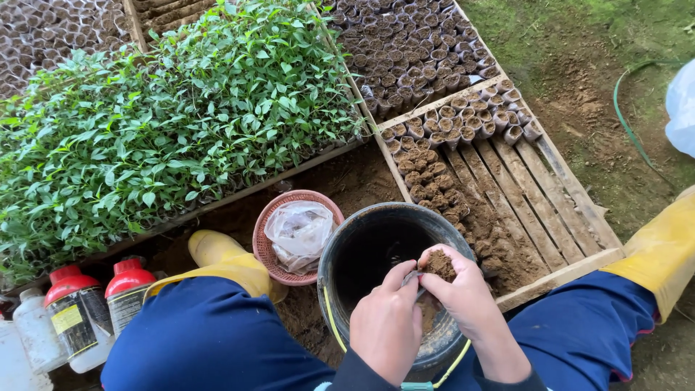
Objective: Filling small plastic bags with soil from a bucket and placing them into a seedling tray.
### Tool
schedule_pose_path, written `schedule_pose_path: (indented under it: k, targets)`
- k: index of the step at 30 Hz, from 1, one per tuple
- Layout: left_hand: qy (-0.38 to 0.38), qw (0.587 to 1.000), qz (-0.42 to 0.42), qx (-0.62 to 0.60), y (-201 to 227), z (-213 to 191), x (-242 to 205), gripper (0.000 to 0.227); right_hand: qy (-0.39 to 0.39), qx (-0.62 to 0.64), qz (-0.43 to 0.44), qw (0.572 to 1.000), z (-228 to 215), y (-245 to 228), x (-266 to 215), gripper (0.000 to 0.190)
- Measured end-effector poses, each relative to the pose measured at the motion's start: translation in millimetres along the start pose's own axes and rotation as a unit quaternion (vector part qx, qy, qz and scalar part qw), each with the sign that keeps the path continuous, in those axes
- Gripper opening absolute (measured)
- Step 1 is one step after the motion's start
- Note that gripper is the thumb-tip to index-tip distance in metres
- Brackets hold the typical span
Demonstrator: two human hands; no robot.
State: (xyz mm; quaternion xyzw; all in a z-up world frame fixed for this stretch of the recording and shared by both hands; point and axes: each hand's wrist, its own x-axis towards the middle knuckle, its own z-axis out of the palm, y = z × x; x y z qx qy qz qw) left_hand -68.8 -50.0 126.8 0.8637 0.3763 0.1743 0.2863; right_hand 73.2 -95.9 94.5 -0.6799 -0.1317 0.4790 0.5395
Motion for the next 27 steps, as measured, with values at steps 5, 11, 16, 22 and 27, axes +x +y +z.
schedule_pose_path:
  k: [5, 11, 16, 22, 27]
  targets:
    - [0.044, 0.992, -0.039, -0.116, 2, -14, 8, 0.038, -0.055, 0.084, -0.031, 0.995, -12, 12, 10, 0.021]
    - [0.056, 0.978, -0.066, -0.188, 2, -11, 12, 0.035, -0.058, 0.326, -0.121, 0.936, 2, -15, -1, 0.011]
    - [0.035, 0.974, -0.074, -0.210, 2, -11, 16, 0.038, -0.087, 0.380, -0.162, 0.906, 24, -31, -5, 0.025]
    - [0.029, 0.964, -0.096, -0.247, 2, -14, 23, 0.040, -0.079, 0.366, -0.190, 0.907, 37, -26, 1, 0.033]
    - [0.027, 0.964, -0.099, -0.243, 0, -7, 21, 0.038, -0.073, 0.326, -0.220, 0.917, 39, -27, 1, 0.041]
